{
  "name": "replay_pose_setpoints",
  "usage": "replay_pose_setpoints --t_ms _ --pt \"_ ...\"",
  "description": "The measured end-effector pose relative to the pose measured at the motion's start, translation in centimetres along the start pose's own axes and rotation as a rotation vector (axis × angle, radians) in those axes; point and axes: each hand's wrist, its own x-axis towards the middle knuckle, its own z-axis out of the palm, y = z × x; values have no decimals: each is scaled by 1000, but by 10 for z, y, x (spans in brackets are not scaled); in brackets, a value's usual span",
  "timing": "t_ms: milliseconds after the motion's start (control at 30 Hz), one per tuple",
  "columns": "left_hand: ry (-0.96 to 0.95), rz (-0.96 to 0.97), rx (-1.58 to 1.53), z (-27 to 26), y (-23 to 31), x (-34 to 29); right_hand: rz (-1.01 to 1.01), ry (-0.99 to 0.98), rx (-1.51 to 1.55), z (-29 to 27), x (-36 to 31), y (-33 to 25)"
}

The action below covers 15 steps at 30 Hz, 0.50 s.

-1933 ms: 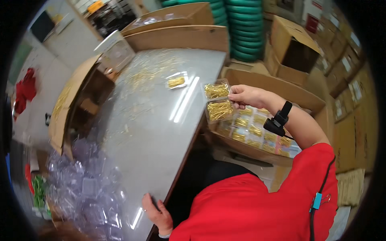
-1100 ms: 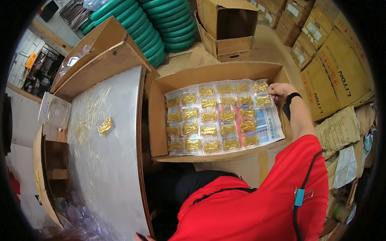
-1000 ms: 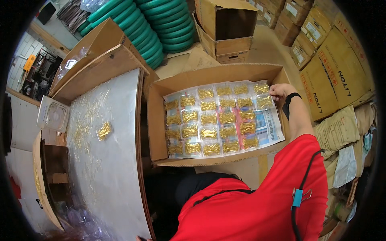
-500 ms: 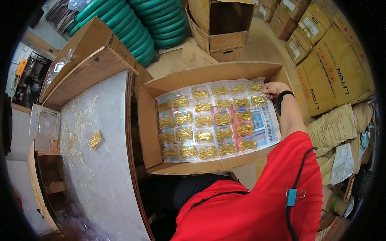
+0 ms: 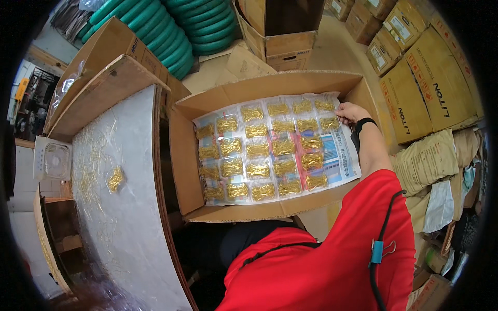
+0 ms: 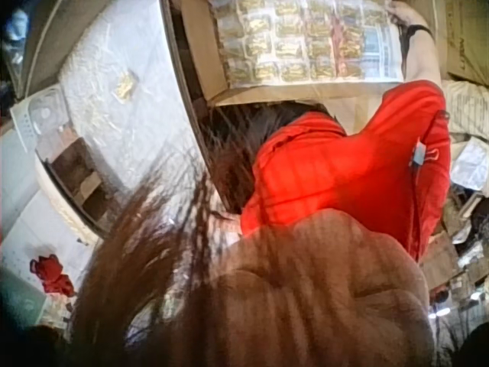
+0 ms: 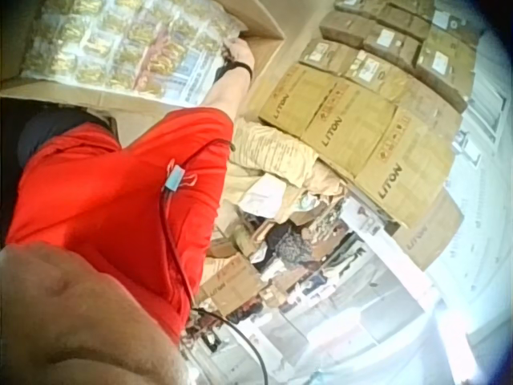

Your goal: Sort small gold-colored metal clips and pack them into plastic bags.

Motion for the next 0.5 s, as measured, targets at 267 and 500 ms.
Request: replay_pose_setpoints --t_ms 267,500 --pt "48 50 -8 8 -11 -6 -16 68 -85 3 1 1" --pt "-34 44 -18 1 -8 -6 -204 504 -691 -6 2 -10"
